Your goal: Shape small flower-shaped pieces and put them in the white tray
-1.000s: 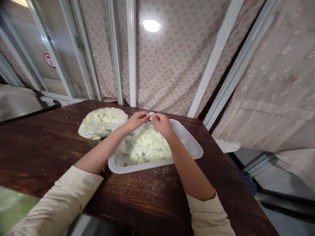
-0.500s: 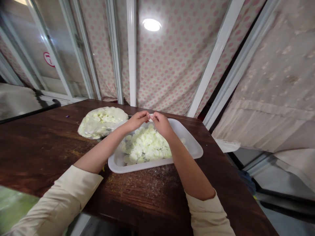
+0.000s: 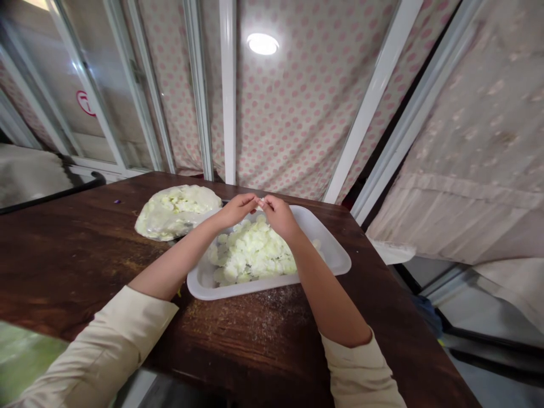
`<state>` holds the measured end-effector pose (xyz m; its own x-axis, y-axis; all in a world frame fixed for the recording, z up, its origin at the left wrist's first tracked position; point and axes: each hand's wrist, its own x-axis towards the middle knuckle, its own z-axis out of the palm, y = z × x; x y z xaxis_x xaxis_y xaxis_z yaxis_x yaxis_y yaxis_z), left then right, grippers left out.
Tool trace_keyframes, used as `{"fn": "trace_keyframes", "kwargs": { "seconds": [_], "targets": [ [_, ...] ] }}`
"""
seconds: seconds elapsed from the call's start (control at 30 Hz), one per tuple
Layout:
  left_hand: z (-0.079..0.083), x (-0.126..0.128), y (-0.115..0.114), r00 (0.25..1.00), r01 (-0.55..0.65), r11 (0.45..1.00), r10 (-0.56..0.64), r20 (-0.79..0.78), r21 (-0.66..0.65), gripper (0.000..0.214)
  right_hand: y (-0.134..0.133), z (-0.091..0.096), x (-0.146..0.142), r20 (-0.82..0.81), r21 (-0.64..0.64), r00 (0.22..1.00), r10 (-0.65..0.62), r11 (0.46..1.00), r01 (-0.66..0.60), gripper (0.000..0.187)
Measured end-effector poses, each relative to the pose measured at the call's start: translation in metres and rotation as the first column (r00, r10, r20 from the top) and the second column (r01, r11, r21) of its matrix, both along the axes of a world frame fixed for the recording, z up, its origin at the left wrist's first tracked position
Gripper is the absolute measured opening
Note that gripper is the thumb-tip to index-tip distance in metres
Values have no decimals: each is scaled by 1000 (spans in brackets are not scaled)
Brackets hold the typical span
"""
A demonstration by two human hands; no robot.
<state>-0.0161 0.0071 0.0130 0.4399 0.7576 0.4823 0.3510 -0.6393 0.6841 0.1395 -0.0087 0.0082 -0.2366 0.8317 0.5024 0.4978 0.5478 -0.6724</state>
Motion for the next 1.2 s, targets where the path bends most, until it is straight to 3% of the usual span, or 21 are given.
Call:
{"fn": "trace_keyframes", "kwargs": {
  "seconds": [0.27, 0.47, 0.67, 1.2],
  "targets": [
    [-2, -1, 3, 999, -44, 999, 44, -14, 24, 38, 6, -4, 2, -52, -16, 998, -23, 1000, 22, 29],
    [-7, 0, 9, 1000, -10, 1000, 10, 5, 5, 37, 8, -4, 2, -119, -39, 992, -50, 998, 46, 26],
    [-8, 1, 10, 1000, -7, 1000, 8, 24, -31, 24, 3, 0, 2, -43, -15, 996, -79, 997, 79, 28],
    [-7, 0, 10, 999, -25, 1000, 25, 28, -7, 25, 0, 1, 1, 27, -33, 995, -92, 995, 93, 37]
  ]
}}
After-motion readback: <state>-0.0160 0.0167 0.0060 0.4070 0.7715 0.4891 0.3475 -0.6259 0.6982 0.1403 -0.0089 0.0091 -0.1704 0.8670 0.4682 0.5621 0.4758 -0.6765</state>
